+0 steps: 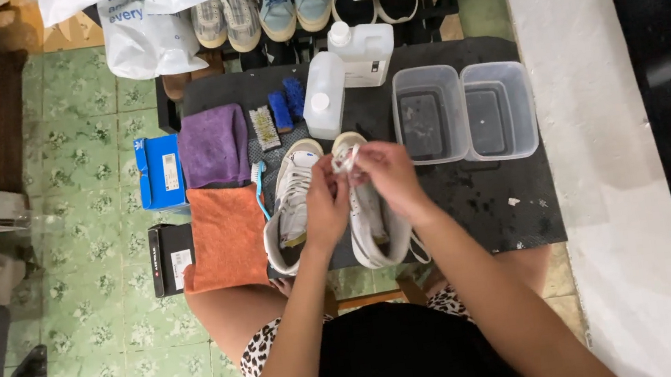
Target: Removing shoelaces from a pair of white high-top sneakers on a repair bench.
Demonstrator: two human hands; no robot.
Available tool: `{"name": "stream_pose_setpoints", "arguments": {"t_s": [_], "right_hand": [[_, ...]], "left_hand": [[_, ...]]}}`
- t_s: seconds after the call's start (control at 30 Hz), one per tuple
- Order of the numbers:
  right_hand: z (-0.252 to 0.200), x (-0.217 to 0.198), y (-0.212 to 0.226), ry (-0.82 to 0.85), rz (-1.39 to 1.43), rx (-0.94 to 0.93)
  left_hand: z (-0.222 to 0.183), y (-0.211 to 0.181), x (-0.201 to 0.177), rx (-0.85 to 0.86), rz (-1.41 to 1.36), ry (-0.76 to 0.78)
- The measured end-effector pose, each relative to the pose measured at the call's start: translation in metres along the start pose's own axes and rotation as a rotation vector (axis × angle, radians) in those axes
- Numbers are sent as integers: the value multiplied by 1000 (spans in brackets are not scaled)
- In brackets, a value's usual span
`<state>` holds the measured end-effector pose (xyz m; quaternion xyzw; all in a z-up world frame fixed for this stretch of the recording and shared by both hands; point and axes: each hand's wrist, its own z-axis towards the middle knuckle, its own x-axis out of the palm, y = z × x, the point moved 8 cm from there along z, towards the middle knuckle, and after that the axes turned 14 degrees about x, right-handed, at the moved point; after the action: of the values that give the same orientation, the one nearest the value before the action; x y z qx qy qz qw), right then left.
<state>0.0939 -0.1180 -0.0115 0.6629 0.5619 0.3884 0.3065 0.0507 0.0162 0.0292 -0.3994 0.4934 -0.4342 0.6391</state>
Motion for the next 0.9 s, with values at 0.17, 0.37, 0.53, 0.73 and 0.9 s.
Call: {"name": "stream_pose_setpoints", "arguments": {"t_s": [0.17,0.37,0.53,0.73,0.9], "right_hand": [[-17,0,56,173,233,64],[-66,19,94,344,321,168],[-73,15,96,392,420,205],[-54,-30,77,185,126,-30],[-57,-34,21,488,-845,-77]], "left_hand": [[-13,43,21,-97,116,269],[-10,81,34,-57,199,291],[1,100,35,-5,228,169],[21,36,-4,-90,234,-36],[21,-50,-13,109,-308,192]]}}
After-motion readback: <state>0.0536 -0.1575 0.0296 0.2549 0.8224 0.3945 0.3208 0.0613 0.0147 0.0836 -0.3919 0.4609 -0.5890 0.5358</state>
